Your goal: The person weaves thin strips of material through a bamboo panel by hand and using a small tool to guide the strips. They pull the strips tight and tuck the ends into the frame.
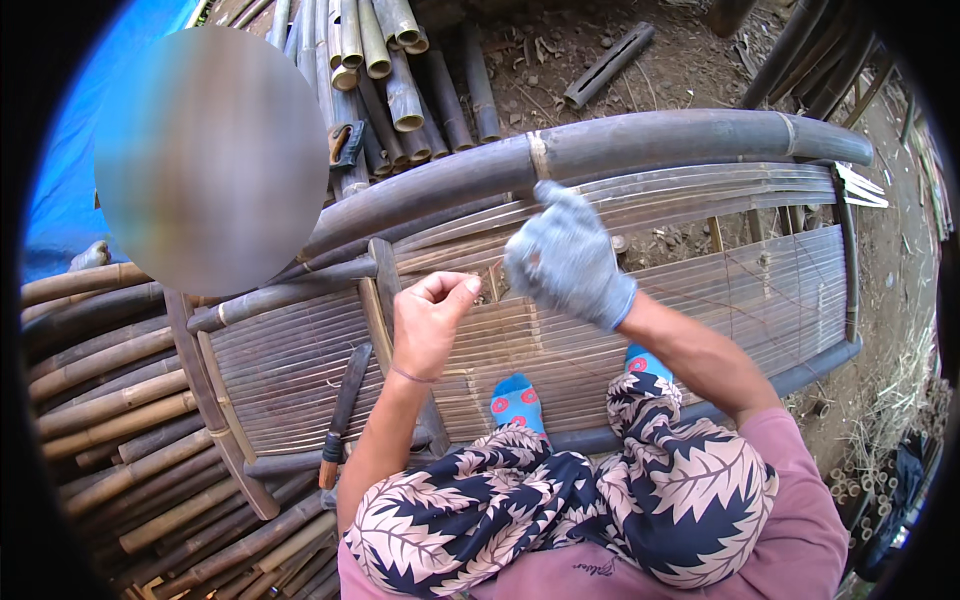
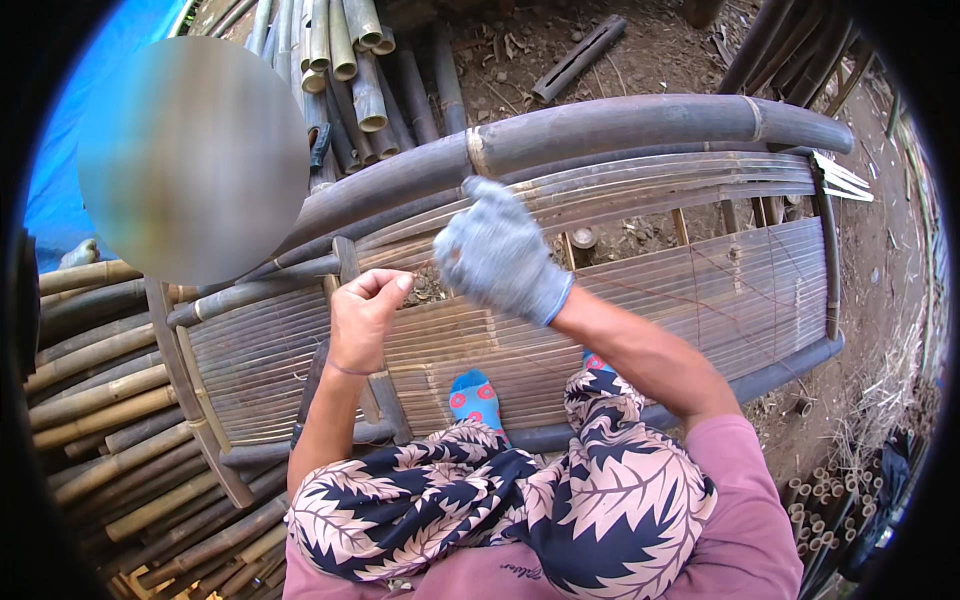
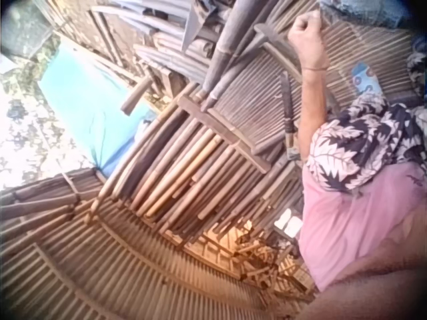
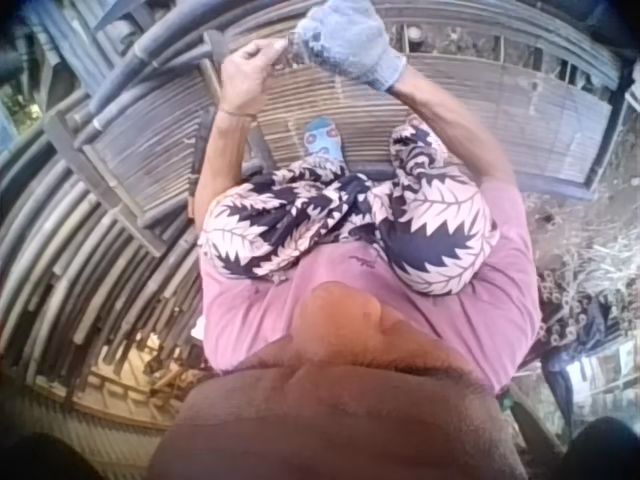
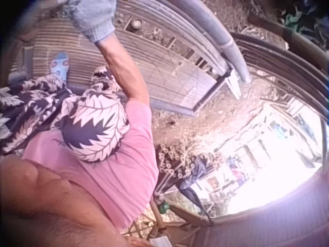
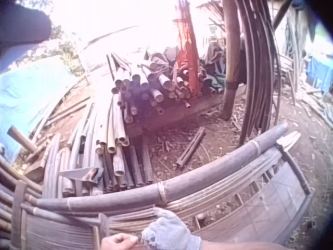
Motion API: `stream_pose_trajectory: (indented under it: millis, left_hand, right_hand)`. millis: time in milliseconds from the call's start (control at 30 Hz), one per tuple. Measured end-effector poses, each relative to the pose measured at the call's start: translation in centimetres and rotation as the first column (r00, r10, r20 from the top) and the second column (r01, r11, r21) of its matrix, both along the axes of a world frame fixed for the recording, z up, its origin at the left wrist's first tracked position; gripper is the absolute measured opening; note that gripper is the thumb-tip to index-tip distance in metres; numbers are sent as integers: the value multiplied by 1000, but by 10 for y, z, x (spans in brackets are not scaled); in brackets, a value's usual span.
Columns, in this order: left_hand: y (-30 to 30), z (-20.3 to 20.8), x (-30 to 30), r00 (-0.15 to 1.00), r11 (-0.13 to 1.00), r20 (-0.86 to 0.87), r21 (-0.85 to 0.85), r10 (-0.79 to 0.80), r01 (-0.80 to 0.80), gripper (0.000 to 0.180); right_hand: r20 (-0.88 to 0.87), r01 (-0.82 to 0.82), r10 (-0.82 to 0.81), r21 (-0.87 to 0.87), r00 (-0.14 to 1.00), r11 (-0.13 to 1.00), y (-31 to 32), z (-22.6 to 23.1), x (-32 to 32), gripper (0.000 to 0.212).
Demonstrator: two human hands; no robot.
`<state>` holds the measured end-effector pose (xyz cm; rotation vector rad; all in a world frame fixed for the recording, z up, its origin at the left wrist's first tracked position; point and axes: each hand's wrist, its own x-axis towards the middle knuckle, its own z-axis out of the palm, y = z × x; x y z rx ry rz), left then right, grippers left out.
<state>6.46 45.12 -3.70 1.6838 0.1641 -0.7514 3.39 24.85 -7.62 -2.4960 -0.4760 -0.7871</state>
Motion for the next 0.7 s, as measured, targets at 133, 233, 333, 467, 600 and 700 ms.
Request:
stream_pose_trajectory:
  millis: [133, 233, 333, 467, 600, 700]
  left_hand:
    - [-1, 10, -8, 987, 992, 114, 62, -117, 110, 16]
    - [-13, 21, -36, 918, 915, 156, -126, -364, 384, 21]
    - [-28, 13, -69, 477, 459, 196, -133, -857, 878, 22]
    - [-3, -38, -54, 569, 719, 454, 296, -685, 629, 14]
    - [34, -125, 7, 454, 766, 666, 639, -592, 63, 25]
    - [49, -175, 17, 397, 536, 464, 839, -792, 88, 33]
  right_hand:
    - [-684, 70, 126, 251, 718, 965, -16, 7, -14, 21]
    - [-561, 619, 826, 670, 60, 411, -9, 10, -41, 36]
    - [-250, 874, 930, 470, 270, -127, -7, 19, -64, 39]
    - [-690, 737, 601, 634, 403, 234, -85, 31, -92, 26]
    - [-962, 614, 268, 239, 45, 752, -191, -4, -170, 30]
    - [-949, 214, -313, -300, 32, 930, -224, -70, -220, 38]
